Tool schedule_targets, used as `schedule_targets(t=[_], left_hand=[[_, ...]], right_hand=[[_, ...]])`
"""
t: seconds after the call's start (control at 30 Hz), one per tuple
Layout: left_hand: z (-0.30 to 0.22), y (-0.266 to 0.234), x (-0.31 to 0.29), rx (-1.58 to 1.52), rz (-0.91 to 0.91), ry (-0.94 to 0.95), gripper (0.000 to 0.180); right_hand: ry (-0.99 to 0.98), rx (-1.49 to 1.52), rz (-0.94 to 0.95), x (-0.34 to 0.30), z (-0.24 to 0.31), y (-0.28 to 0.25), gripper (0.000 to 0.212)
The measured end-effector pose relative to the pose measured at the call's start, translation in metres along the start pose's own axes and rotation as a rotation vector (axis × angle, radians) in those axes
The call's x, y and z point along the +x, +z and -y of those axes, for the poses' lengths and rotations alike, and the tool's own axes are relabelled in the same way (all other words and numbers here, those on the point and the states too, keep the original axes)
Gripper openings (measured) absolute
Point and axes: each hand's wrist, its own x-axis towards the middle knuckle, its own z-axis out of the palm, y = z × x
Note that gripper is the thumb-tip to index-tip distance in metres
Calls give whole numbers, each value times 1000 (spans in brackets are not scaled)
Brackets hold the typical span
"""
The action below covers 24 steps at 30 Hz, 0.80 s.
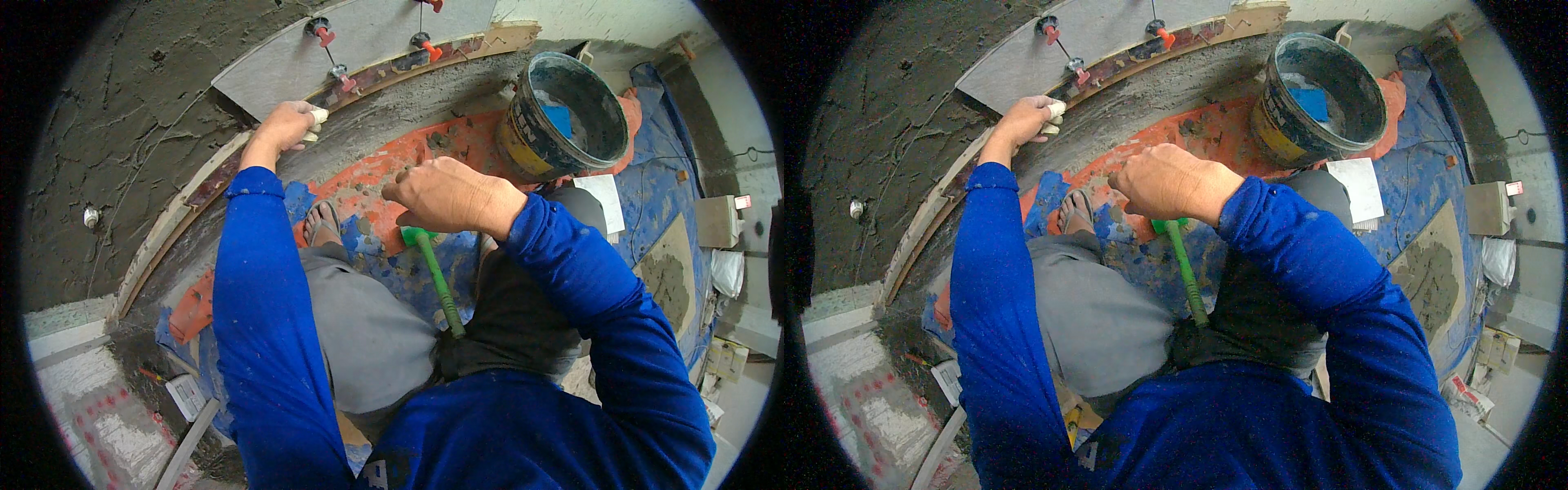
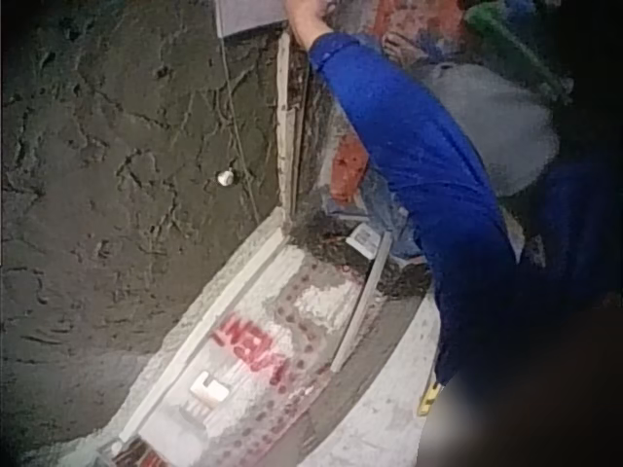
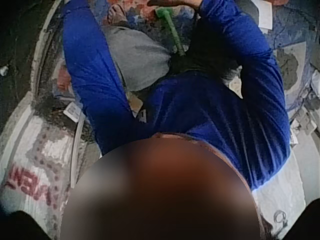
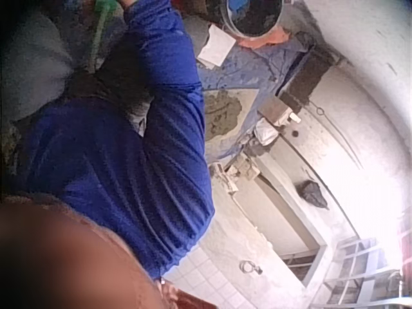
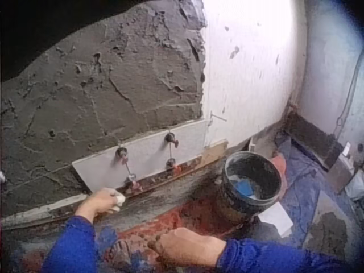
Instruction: The person installs a wall tile by applying mortar with a trowel, positioning the tile, and tapping it into place with a rubber mallet. The person uses tile leveling clips and spacers to align the tile and repeatedly checks the fit while seated on the floor.
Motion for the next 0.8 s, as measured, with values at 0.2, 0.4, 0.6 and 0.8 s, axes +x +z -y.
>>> schedule_targets(t=[0.2, 0.4, 0.6, 0.8], left_hand=[[1, 0, 1, -2, -5, 2, 36], [1, 0, 1, -11, 3, -2, 36], [-1, 1, 0, -41, -15, -8, 36], [-2, 0, -1, -33, -23, -11, 36]], right_hand=[[20, 4, 22, -1, 2, -4, 36], [18, -10, 29, -1, 2, -2, 35], [-15, 0, 17, 2, 3, 9, 36], [-26, -8, 61, 3, 7, 11, 37]])
